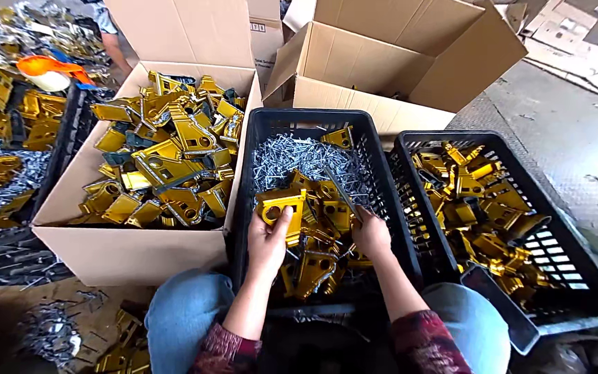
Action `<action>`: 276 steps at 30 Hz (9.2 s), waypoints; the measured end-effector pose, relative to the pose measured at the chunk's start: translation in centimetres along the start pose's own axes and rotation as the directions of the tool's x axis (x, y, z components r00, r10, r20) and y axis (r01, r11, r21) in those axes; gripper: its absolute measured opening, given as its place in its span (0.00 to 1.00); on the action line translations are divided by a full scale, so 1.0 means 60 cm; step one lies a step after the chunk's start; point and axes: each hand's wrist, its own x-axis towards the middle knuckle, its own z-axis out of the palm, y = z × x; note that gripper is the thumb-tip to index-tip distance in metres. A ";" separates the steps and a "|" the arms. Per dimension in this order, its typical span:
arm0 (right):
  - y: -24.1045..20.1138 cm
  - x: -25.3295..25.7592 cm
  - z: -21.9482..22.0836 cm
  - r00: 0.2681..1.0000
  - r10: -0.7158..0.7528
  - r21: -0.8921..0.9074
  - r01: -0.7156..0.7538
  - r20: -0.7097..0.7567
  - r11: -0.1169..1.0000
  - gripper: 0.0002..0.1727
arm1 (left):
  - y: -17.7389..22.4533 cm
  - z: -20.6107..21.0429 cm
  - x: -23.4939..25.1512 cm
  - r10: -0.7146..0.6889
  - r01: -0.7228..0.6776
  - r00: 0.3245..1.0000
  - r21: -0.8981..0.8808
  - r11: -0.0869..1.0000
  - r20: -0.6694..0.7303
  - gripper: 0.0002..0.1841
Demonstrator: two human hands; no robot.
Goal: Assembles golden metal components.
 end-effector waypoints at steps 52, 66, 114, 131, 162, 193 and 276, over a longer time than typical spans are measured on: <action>-0.024 -0.069 -0.011 0.535 -0.750 0.349 0.839 -0.389 0.418 0.18 | 0.016 0.007 -0.032 -0.024 0.024 0.991 0.004 1.000 0.130 0.08; -0.041 -0.103 -0.002 0.602 -0.744 0.566 0.735 -0.292 0.373 0.63 | 0.011 -0.006 -0.025 -0.078 0.036 0.920 0.115 0.993 0.383 0.23; -0.066 0.011 -0.124 0.646 -0.711 0.929 0.006 0.278 0.369 0.05 | 0.034 0.010 -0.003 -0.573 0.571 0.792 -0.593 0.568 0.214 0.17; -0.025 -0.061 -0.081 0.721 -0.671 0.915 0.138 0.170 0.380 0.09 | 0.040 0.001 -0.033 -0.477 0.625 0.772 -0.368 0.689 0.419 0.39; 0.028 0.148 -0.023 0.993 0.113 -0.182 -0.105 0.034 0.978 0.35 | -0.002 -0.001 -0.008 -0.078 -0.072 0.919 0.358 0.931 0.387 0.37; -0.050 -0.112 -0.015 0.876 -0.448 0.459 0.478 -0.180 0.749 0.20 | -0.004 0.016 -0.032 -0.194 0.206 0.957 -0.033 0.978 0.215 0.59; 0.005 -0.060 0.005 0.906 -0.335 0.414 0.208 0.261 0.886 0.26 | -0.055 -0.008 -0.008 -0.539 0.218 0.818 0.758 0.614 0.202 0.52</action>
